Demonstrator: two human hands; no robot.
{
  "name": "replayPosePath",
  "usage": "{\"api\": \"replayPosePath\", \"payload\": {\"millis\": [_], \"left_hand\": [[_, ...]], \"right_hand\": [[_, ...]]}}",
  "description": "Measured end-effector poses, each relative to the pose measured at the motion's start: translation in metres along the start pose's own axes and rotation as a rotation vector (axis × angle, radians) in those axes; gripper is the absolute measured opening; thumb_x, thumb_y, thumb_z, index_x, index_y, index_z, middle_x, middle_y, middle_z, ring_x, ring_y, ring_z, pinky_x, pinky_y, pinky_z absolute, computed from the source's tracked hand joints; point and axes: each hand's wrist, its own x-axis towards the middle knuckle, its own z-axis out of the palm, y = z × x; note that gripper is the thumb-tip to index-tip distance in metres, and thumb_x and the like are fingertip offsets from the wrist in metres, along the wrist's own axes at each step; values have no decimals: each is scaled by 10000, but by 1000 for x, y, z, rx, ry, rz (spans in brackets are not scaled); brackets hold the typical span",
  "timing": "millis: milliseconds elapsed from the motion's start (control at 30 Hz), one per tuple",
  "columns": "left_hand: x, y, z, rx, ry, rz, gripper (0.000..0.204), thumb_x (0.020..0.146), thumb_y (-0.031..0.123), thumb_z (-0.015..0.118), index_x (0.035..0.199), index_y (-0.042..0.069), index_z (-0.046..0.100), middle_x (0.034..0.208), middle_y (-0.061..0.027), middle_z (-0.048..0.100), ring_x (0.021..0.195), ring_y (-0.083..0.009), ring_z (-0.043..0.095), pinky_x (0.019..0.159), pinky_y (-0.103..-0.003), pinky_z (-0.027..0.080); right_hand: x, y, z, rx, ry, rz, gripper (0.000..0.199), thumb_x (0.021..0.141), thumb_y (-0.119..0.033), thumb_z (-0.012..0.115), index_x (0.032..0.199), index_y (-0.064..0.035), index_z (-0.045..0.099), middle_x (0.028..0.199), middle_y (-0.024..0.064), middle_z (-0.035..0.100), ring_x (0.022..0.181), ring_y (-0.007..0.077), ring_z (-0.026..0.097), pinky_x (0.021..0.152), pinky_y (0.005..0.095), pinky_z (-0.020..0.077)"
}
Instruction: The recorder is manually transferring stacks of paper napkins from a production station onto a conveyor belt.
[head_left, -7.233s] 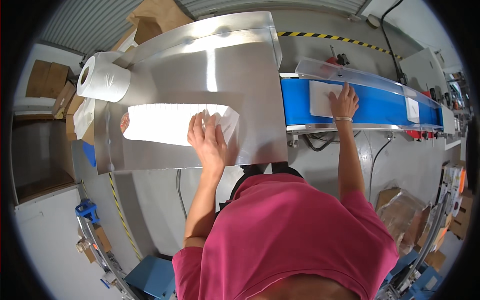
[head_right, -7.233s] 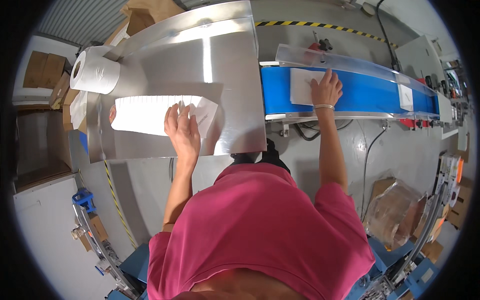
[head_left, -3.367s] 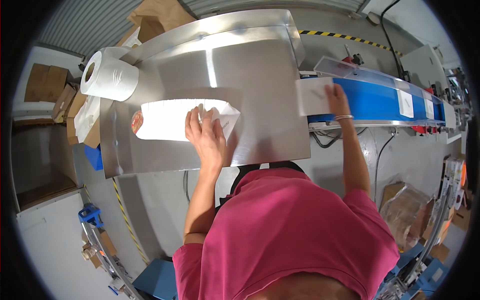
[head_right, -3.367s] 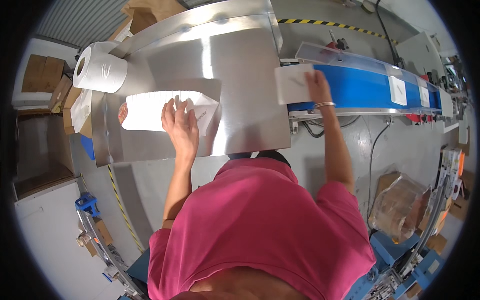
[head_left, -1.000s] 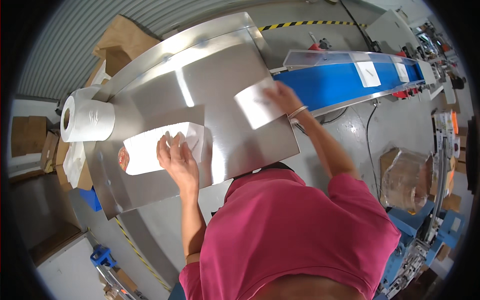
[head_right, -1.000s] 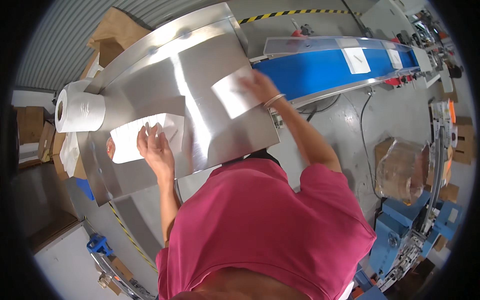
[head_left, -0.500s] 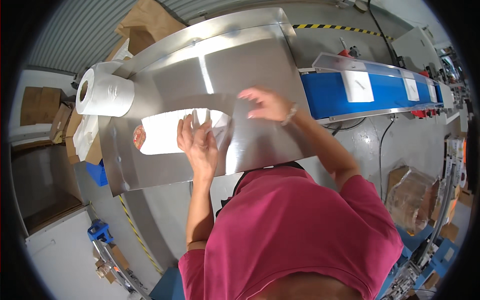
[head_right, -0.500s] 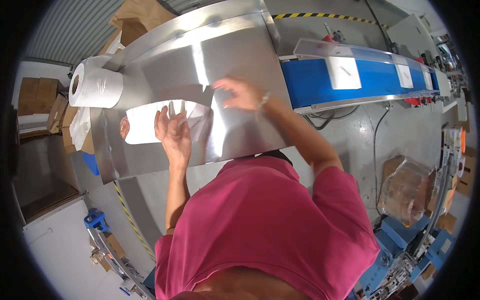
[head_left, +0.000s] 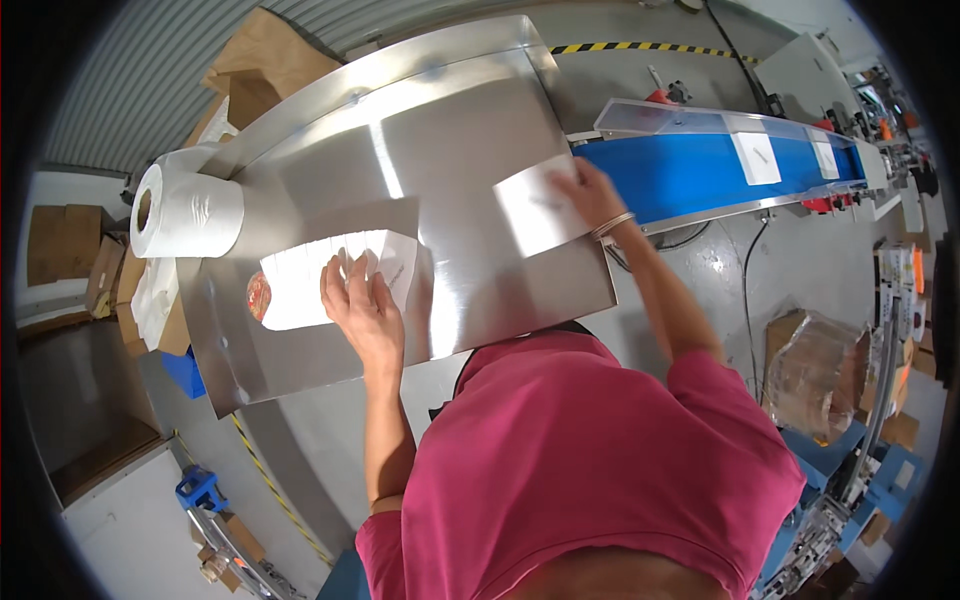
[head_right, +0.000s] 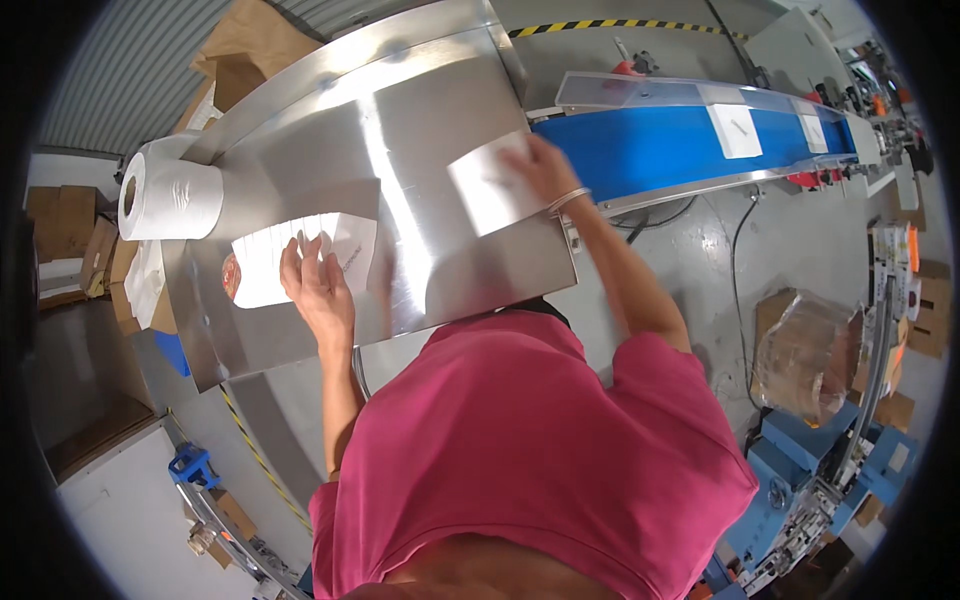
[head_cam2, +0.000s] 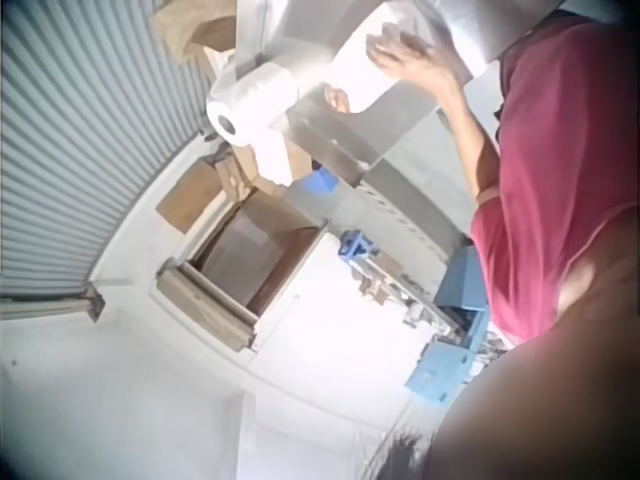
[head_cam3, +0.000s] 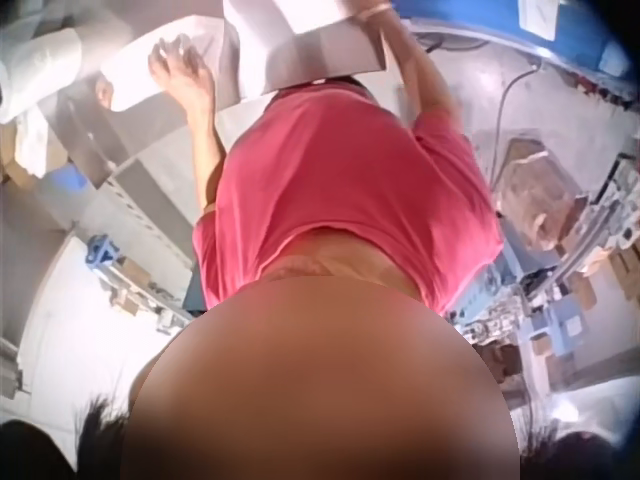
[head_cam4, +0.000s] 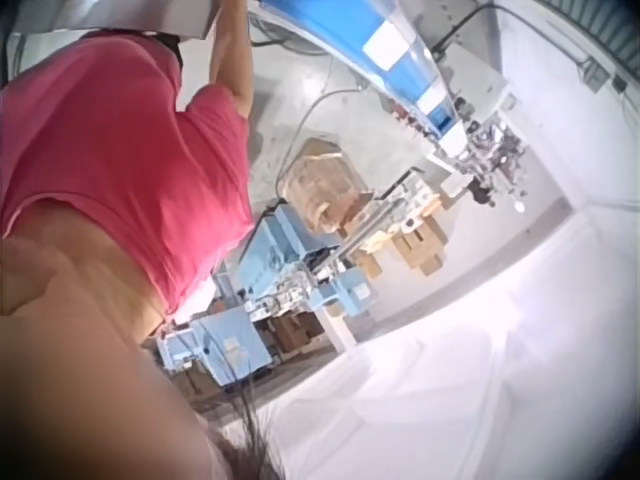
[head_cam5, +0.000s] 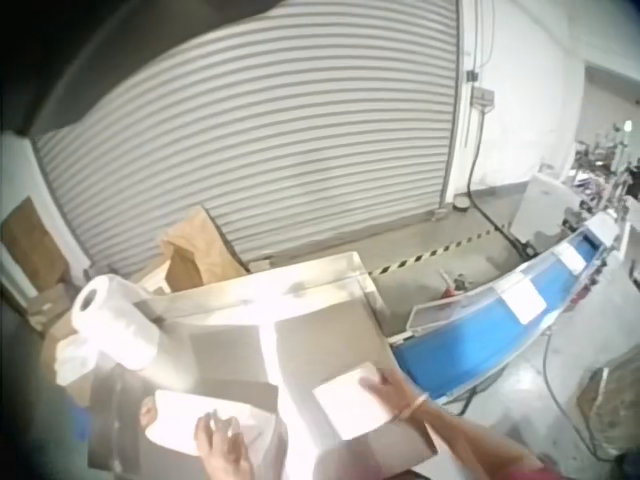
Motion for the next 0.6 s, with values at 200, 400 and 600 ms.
{"api": "replayPosePath", "payload": {"millis": [200,400,600], "left_hand": [[4,5,0,-81,4,-48,338,794,-48,621,1111,66,640,1295,-195,467,1231,-392,411,984,-472,382],[2,3,-4,-60,-14,-13,321,782,-17,641,1090,72,645,1328,-193,444,1271,-412,365,1008,-501,343],[6,6,-12,-29,-97,63,316,775,19,654,1085,84,649,1361,-194,416,1305,-433,311,1041,-532,281]], "right_hand": [[28,51,-108,-892,598,-45,516,820,-449,670,1144,-62,566,916,181,628,839,347,604,721,416,487],[25,-8,-20,-622,289,-539,539,777,-243,736,1240,-68,524,1138,157,598,999,334,585,838,405,482],[-1,-100,117,-75,-613,-641,527,746,-200,742,1232,-123,552,1195,79,534,1085,248,524,869,343,463]]}}
